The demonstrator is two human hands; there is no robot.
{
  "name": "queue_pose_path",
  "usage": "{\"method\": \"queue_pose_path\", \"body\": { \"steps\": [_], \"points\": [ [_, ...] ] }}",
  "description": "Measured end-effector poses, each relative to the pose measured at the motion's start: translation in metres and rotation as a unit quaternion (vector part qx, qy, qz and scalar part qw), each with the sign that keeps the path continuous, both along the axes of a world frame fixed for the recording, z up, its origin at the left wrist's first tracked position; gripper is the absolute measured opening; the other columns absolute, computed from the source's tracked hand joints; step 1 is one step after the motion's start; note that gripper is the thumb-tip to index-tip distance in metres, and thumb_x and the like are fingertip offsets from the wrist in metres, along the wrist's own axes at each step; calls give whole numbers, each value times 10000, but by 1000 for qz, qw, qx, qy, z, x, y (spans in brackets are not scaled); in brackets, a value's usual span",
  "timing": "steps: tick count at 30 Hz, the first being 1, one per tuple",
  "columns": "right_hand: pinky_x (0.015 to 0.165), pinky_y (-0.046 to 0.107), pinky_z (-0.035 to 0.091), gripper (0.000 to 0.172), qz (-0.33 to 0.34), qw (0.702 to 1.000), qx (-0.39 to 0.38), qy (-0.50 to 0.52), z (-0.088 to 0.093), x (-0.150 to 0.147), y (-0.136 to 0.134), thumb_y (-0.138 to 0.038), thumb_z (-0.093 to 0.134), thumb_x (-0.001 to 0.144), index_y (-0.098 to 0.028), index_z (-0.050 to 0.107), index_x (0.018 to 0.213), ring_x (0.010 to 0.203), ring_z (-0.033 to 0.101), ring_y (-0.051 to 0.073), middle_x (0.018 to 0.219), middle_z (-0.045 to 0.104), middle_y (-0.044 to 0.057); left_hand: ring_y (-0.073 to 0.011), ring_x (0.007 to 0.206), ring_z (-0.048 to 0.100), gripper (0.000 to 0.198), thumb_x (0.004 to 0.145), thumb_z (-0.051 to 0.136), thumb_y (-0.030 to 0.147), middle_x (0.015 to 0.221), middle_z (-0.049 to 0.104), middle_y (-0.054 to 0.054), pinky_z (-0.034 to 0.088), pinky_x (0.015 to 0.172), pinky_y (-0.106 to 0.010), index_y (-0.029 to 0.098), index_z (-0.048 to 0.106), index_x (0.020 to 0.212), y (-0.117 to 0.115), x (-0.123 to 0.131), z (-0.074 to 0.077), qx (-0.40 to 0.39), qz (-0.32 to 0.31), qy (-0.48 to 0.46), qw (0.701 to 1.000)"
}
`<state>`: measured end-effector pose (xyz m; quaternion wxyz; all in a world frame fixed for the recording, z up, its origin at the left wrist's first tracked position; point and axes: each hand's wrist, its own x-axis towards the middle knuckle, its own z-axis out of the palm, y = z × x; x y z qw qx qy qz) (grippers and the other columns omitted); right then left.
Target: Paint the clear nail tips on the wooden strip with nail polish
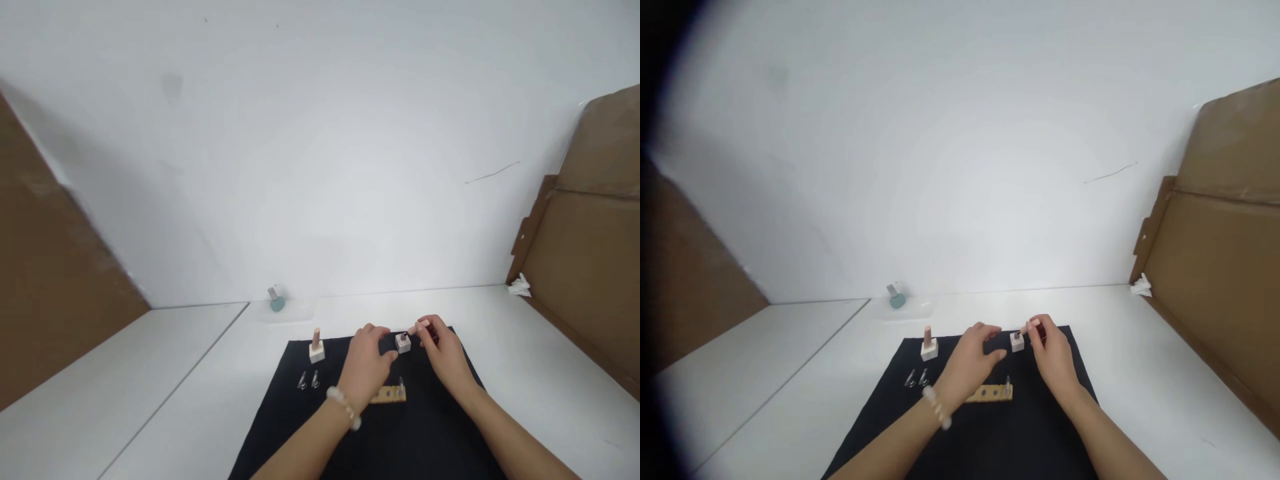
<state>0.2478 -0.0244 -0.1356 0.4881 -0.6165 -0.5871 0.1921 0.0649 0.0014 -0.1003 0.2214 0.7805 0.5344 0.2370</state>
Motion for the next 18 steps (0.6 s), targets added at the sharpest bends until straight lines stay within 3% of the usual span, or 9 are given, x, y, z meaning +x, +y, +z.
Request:
{"method": "queue_pose_path", "body": {
  "steps": [4, 10, 18],
  "points": [
    [728, 345, 547, 278, 0, 1000, 10, -16, -2, 2, 0, -480, 465, 1020, -255, 624, 981, 765, 727, 237, 940, 797, 55, -301, 1186, 659, 310, 945, 746, 292, 1293, 690, -106, 537, 1014, -530, 161, 685, 1220, 29, 29, 1, -26, -14, 111, 993],
    [733, 342, 541, 261, 0, 999, 21, -28, -3, 4, 2, -461, 468, 1021, -256, 623, 981, 778, 724, 239, 927, 782, 57, -278, 1129, 686, 333, 997, 686, 330, 1335, 665, -101, 587, 942, -499, 186, 645, 1294, 43, 35, -4, -46, -37, 186, 981],
    [678, 315, 536, 273, -4, 999, 36, -34, 1, 3, 1, -462, 479, 1019, -249, 634, 948, 685, 685, 218, 839, 750, 36, -277, 1130, 686, 316, 996, 687, 331, 1322, 673, -99, 583, 949, -501, 183, 656, 1274, 38, 34, -9, -33, -63, 163, 984]
  ]
}}
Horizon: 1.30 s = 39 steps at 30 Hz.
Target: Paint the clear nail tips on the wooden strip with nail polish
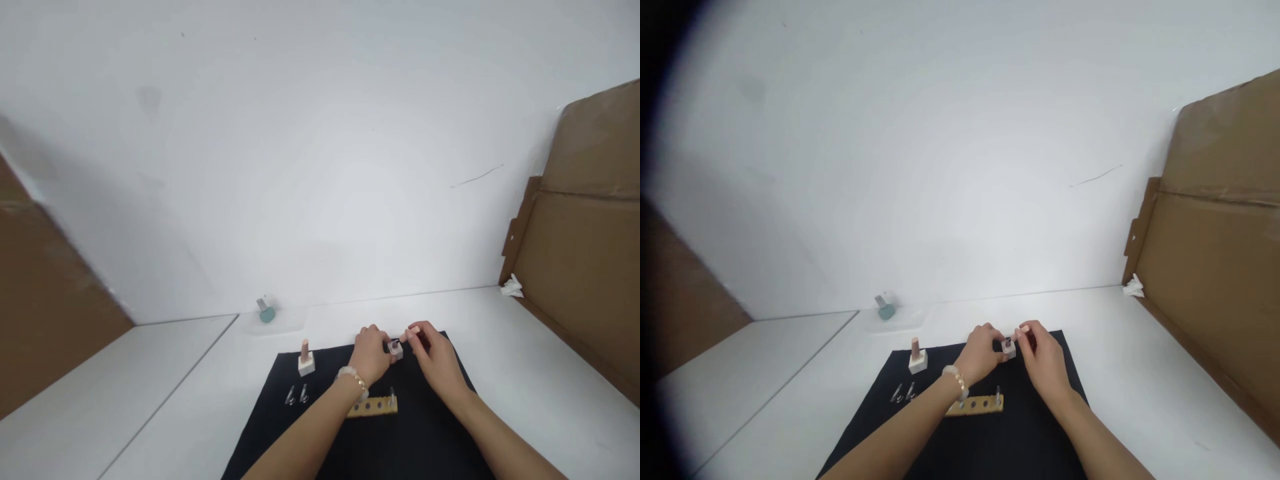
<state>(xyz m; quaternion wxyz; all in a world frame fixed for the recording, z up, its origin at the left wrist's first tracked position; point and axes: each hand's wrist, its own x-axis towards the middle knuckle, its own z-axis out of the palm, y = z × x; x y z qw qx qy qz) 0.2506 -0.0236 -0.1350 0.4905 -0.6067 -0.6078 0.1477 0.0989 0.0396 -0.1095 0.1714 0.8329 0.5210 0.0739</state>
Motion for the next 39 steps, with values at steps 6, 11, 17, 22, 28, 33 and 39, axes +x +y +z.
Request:
{"method": "queue_pose_path", "body": {
  "steps": [6, 11, 17, 22, 28, 33, 39],
  "points": [
    [708, 308, 535, 278, -4, 1000, 27, 3, 8, -2, -5, -456, 484, 1032, -244, 634, 934, 740, 701, 220, 863, 756, 42, -240, 987, 721, 108, 924, 726, 168, 1036, 765, -63, 566, 892, -397, 164, 705, 1030, -14, -7, 10, 43, 8, -92, 995],
    [755, 328, 541, 250, 1, 998, 57, 9, 18, -6, -11, -441, 494, 1039, -247, 640, 975, 795, 710, 231, 911, 758, 57, -240, 928, 725, 172, 887, 644, 67, 962, 761, -48, 534, 831, -333, 211, 666, 977, -31, -19, 22, 93, 9, -173, 981],
    [759, 343, 547, 230, 28, 995, 90, 20, 27, -13, -22, -450, 558, 1000, -252, 673, 976, 805, 709, 246, 932, 756, 74, -236, 989, 694, 242, 908, 566, 58, 1069, 694, -74, 544, 911, -353, 197, 642, 1091, -45, -30, 26, 136, -3, -252, 958],
    [689, 312, 557, 229, 41, 994, 80, 68, 31, -18, -23, -445, 585, 995, -240, 686, 983, 723, 695, 214, 879, 745, 54, -221, 999, 682, 272, 906, 567, 73, 1076, 678, -69, 546, 933, -343, 187, 662, 1134, -57, -36, 29, 141, -30, -293, 945],
    [555, 268, 543, 322, 45, 986, 63, 145, 32, -18, -18, -510, 531, 1025, -209, 643, 999, 565, 616, 160, 753, 684, 22, -220, 837, 668, 274, 899, 606, 158, 941, 672, -42, 574, 839, -372, 194, 691, 1156, -64, -44, 28, 119, 5, -331, 936],
    [594, 265, 541, 305, 80, 985, 40, 148, 37, -19, -23, -514, 621, 981, -219, 690, 948, 590, 609, 155, 782, 724, 29, -233, 864, 681, 279, 888, 628, 216, 951, 706, -33, 577, 849, -386, 233, 658, 1165, -69, -49, 27, 97, 46, -356, 928],
    [535, 269, 543, 357, 63, 979, 47, 188, 41, -25, -26, -564, 624, 963, -214, 688, 934, 543, 602, 155, 729, 702, 28, -227, 860, 674, 105, 902, 604, 208, 906, 694, -12, 549, 810, -343, 260, 675, 959, -75, -53, 26, 99, 35, -392, 914]
  ]
}}
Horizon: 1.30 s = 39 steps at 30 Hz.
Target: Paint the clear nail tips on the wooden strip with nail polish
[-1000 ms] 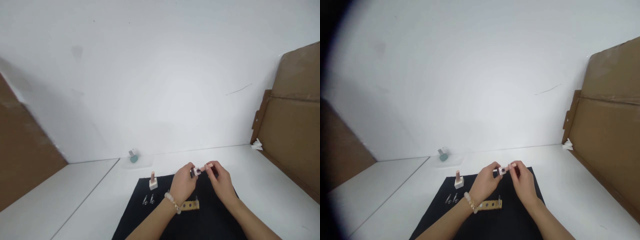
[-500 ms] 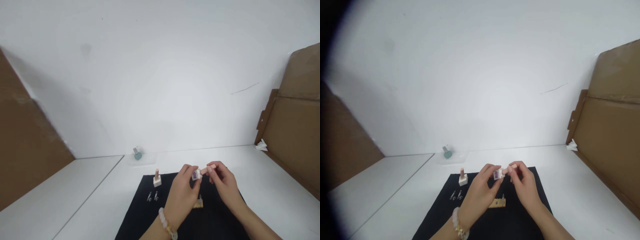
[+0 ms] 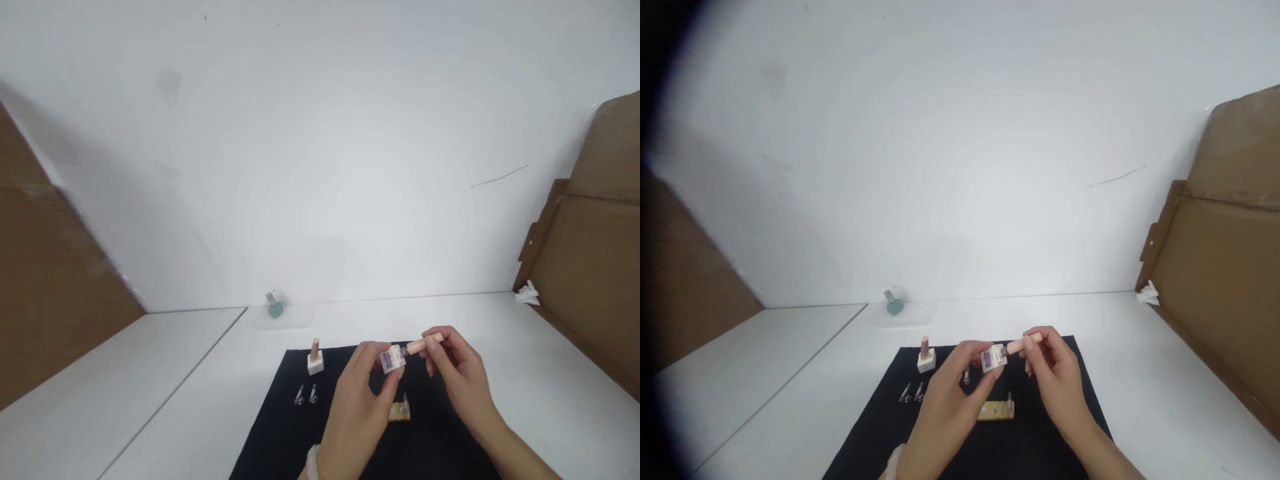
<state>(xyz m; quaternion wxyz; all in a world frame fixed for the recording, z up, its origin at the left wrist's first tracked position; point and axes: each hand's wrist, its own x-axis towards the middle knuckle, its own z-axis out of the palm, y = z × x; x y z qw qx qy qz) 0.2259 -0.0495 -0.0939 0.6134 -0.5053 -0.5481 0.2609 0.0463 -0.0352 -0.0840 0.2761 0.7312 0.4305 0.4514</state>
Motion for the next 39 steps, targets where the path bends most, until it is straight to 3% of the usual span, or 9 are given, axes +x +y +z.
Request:
{"method": "queue_pose_path", "body": {
  "steps": [6, 13, 17, 24, 28, 32, 36, 39],
  "points": [
    [520, 270, 558, 365, -25, 999, 11, 19, 7, -1, -3, -583, 666, 929, -220, 701, 936, 517, 609, 155, 680, 694, 16, -226, 899, 694, 117, 895, 633, 207, 935, 722, 1, 546, 821, -330, 278, 683, 974, 0, -7, -7, 1, 3, -36, 999],
    [510, 271, 553, 283, -51, 993, 40, -102, 2, -5, -12, -523, 620, 972, -260, 724, 979, 511, 631, 174, 627, 660, -4, -221, 896, 687, 139, 907, 613, 166, 946, 718, -7, 553, 823, -327, 273, 665, 979, -1, -10, -10, 5, 0, -30, 1000],
    [577, 292, 584, 285, -35, 987, 42, -153, 1, -7, -13, -522, 619, 963, -268, 747, 983, 595, 691, 195, 798, 756, 45, -218, 925, 694, 175, 918, 604, 156, 996, 723, -15, 558, 851, -333, 277, 662, 1029, -2, -10, -14, 26, -9, -25, 999],
    [546, 261, 557, 365, 12, 997, -51, -60, -5, -7, -5, -578, 605, 963, -235, 723, 995, 549, 636, 169, 646, 656, -7, -222, 934, 722, 221, 903, 639, 180, 1024, 736, -29, 574, 849, -338, 266, 713, 1093, -4, -10, -15, 56, 8, -28, 998],
    [593, 264, 559, 355, -7, 997, -28, -78, -10, -6, -5, -552, 589, 979, -252, 725, 1111, 596, 637, 168, 739, 685, 8, -196, 752, 688, 163, 855, 707, 234, 835, 714, 4, 586, 726, -308, 271, 778, 998, 0, -10, -10, -35, 6, -60, 998],
    [620, 267, 569, 342, 19, 998, -29, -44, -8, -8, -7, -539, 598, 982, -257, 727, 1129, 631, 640, 171, 782, 698, 19, -196, 777, 694, 162, 828, 744, 239, 846, 727, 6, 592, 735, -298, 270, 800, 977, 4, -11, -9, -86, -3, -94, 992],
    [599, 271, 568, 390, 80, 994, -63, 25, -5, -10, -4, -559, 616, 969, -229, 731, 1145, 637, 641, 170, 780, 698, 28, -208, 906, 727, 235, 864, 713, 175, 1008, 755, -16, 596, 793, -291, 276, 777, 1066, 2, -13, -15, -19, -15, -64, 998],
    [560, 266, 548, 436, 68, 994, -58, 60, -7, -9, 0, -576, 675, 925, -227, 711, 1183, 611, 630, 157, 842, 711, 36, -214, 978, 733, 292, 914, 669, 156, 1087, 753, -32, 596, 849, -299, 285, 738, 1166, 0, -13, -23, 45, -20, -36, 998]
  ]
}}
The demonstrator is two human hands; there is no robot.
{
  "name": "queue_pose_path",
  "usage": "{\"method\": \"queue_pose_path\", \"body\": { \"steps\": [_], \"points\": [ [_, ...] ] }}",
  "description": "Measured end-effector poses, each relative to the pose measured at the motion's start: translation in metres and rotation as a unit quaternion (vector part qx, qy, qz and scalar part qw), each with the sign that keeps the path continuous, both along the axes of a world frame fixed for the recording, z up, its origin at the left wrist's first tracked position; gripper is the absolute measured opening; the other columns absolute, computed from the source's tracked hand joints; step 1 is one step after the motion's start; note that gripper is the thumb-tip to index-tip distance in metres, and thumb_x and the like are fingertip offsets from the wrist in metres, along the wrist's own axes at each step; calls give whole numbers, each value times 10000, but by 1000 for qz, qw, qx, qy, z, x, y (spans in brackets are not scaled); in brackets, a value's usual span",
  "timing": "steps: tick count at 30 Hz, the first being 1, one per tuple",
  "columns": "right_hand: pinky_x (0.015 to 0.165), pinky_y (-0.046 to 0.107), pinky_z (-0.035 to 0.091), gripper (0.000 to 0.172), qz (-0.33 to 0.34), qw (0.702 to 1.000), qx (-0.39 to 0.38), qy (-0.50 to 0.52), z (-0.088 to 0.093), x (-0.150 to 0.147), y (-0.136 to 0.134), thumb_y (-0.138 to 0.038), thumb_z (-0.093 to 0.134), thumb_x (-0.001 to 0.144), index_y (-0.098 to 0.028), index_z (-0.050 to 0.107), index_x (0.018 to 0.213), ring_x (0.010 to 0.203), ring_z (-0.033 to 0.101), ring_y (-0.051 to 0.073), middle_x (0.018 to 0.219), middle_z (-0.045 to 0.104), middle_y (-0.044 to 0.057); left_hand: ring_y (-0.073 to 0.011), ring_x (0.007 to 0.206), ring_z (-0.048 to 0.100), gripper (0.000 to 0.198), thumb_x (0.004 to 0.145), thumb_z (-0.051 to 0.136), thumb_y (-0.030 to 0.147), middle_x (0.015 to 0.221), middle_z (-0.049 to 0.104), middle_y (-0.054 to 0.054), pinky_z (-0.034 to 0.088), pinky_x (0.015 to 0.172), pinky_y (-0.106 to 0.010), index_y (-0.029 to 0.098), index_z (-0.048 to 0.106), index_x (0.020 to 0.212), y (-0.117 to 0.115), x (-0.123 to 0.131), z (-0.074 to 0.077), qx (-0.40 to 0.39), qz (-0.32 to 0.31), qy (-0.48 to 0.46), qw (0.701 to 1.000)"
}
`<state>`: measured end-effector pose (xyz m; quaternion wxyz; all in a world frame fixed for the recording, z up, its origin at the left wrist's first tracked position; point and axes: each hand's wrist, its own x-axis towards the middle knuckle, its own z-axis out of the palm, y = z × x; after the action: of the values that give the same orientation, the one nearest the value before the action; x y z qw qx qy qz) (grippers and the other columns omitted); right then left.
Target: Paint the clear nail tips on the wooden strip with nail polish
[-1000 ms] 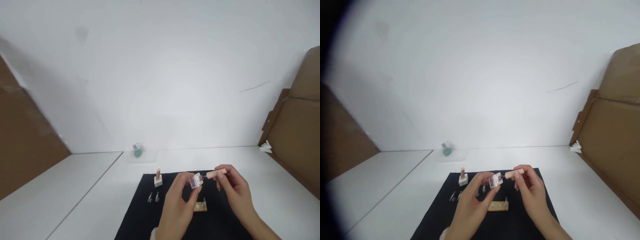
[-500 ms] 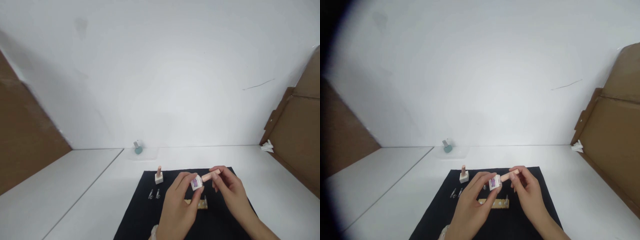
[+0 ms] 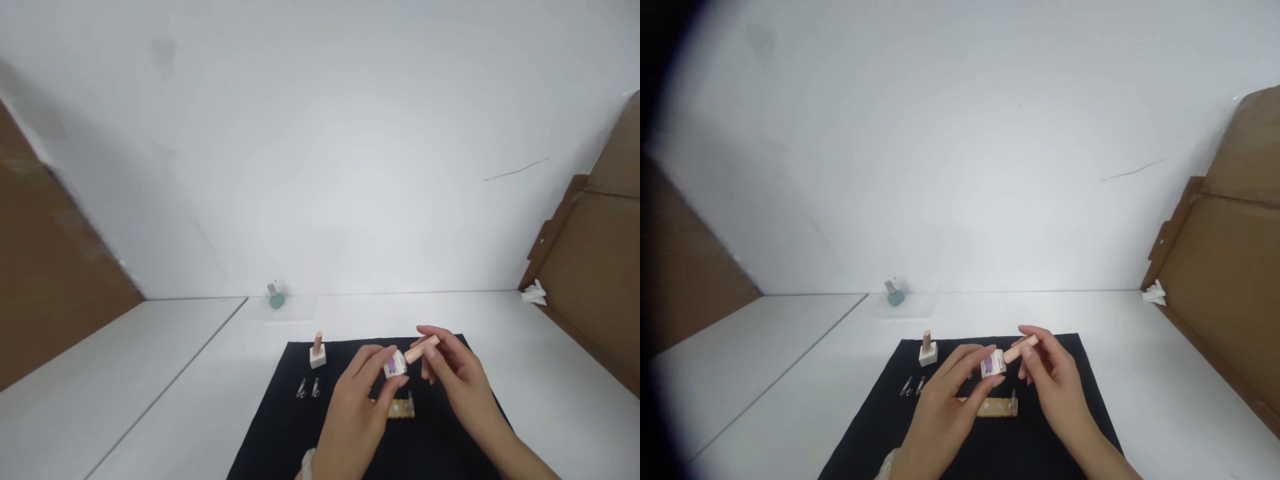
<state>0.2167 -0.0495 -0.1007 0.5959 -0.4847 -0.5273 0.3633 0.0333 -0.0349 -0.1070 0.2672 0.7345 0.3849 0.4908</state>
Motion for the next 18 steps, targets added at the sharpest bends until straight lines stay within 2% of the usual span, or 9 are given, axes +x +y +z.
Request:
{"method": "queue_pose_path", "body": {
  "steps": [2, 5, 7, 11, 13, 16, 18],
  "points": [
    [540, 259, 531, 452, -21, 1000, 1, 6, -2, 0, 2, -586, 703, 900, -227, 697, 1174, 587, 623, 151, 811, 696, 21, -214, 970, 733, 357, 932, 658, 164, 1089, 757, -32, 598, 857, -311, 294, 691, 1262, -1, 0, -5, 27, 5, 13, 1000],
    [527, 250, 508, 402, -44, 999, -7, -6, -3, -1, 1, -588, 724, 880, -214, 701, 1024, 560, 603, 147, 712, 658, -2, -205, 838, 723, 448, 911, 689, 199, 978, 763, -10, 604, 800, -330, 287, 626, 1346, -2, 2, -7, 31, 33, 14, 999],
    [552, 253, 509, 354, -66, 998, -8, -21, -3, -2, -3, -562, 726, 888, -216, 696, 952, 579, 607, 151, 701, 663, 2, -192, 753, 702, 479, 881, 717, 225, 927, 759, 6, 605, 746, -322, 271, 608, 1345, -2, 3, -4, -8, 53, -5, 999],
    [678, 284, 544, 278, -113, 989, 34, -87, -3, -2, -10, -506, 716, 908, -230, 714, 942, 703, 673, 183, 851, 749, 48, -164, 690, 673, 470, 869, 715, 243, 952, 761, 15, 594, 693, -289, 265, 600, 1324, -3, 3, 4, -100, 54, -36, 993],
    [634, 273, 534, 289, -102, 991, 34, -84, -3, -2, -10, -514, 729, 894, -225, 718, 915, 648, 653, 171, 780, 723, 31, -168, 706, 677, 448, 880, 700, 232, 967, 768, 10, 585, 713, -293, 271, 611, 1317, -3, 1, 4, -84, 47, -26, 995],
    [519, 238, 488, 351, -70, 997, 9, -42, -2, -1, -6, -563, 731, 881, -213, 703, 878, 521, 578, 138, 613, 609, -23, -182, 730, 684, 421, 911, 679, 222, 924, 766, 7, 566, 738, -299, 286, 628, 1324, -2, -1, 0, -12, 34, 15, 999],
    [506, 230, 486, 383, -63, 998, 5, -30, -2, -2, -4, -590, 721, 881, -208, 704, 898, 511, 573, 133, 596, 594, -29, -185, 717, 679, 396, 932, 669, 238, 889, 759, 7, 552, 724, -296, 289, 636, 1323, -3, -2, -2, 12, 23, 35, 999]
  ]
}}
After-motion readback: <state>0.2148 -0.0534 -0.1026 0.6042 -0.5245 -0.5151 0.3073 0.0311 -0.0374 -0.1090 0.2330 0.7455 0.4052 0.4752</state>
